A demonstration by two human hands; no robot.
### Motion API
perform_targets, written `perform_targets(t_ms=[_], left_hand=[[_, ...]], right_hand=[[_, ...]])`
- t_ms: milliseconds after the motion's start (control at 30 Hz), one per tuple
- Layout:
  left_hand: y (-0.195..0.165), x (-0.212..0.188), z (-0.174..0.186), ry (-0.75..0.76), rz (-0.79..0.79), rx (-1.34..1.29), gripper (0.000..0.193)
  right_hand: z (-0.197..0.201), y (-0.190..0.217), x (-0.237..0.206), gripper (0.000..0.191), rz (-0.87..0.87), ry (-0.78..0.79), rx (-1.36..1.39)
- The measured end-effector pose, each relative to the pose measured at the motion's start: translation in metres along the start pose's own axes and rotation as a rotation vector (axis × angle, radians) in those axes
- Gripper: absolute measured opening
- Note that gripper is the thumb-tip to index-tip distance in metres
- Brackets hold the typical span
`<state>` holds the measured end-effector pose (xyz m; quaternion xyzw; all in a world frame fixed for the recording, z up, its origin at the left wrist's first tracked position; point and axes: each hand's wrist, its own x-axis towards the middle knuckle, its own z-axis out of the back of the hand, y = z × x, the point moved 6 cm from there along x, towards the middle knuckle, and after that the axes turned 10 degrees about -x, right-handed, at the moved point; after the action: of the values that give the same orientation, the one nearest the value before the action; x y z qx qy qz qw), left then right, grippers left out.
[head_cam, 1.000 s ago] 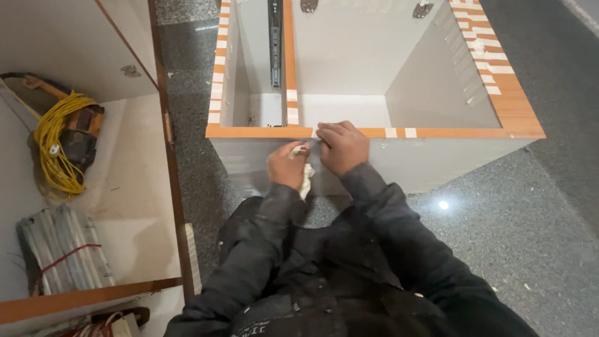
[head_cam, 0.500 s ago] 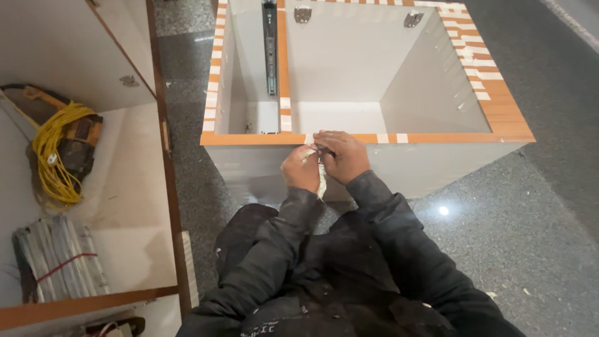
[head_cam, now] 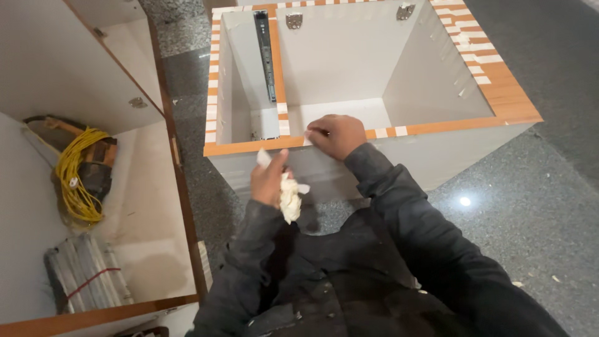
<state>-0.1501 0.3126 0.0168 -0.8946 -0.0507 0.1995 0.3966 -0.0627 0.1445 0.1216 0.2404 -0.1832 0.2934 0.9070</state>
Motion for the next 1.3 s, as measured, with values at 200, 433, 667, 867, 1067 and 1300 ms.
perform_targets(t_ms=[200, 433, 667, 867, 1067, 1300], left_hand=[[0.014, -0.027, 0.029, -0.058, -0.120, -0.115, 0.017], [0.037, -0.016, 0.025, 0.038, -0.131, 0.009, 0.029], [0.032, 0.016, 0.015, 0.021, -0.338, 0.368, 0.026], [0.019, 0.030, -0.016, 0.024, -0.415, 0.719, 0.035], [0.024, 0.018, -0.037, -0.243, -0.670, 0.819, 0.032], [0.043, 0.031, -0.032, -0.158, -0.470, 0.375, 0.026]], right_hand=[[-0.002, 0.044, -0.034, 0.021, 0.108, -0.332, -0.259], [-0.012, 0.048, -0.041, 0.022, 0.155, -0.461, -0.245], [-0.007, 0.049, -0.042, 0.019, 0.198, -0.444, -0.243], [-0.005, 0.027, -0.043, 0.012, 0.153, -0.382, -0.078], [-0.010, 0.004, -0.046, 0.016, 0.125, -0.294, 0.085], [-0.005, 0.002, -0.045, 0.024, 0.132, -0.247, 0.148]])
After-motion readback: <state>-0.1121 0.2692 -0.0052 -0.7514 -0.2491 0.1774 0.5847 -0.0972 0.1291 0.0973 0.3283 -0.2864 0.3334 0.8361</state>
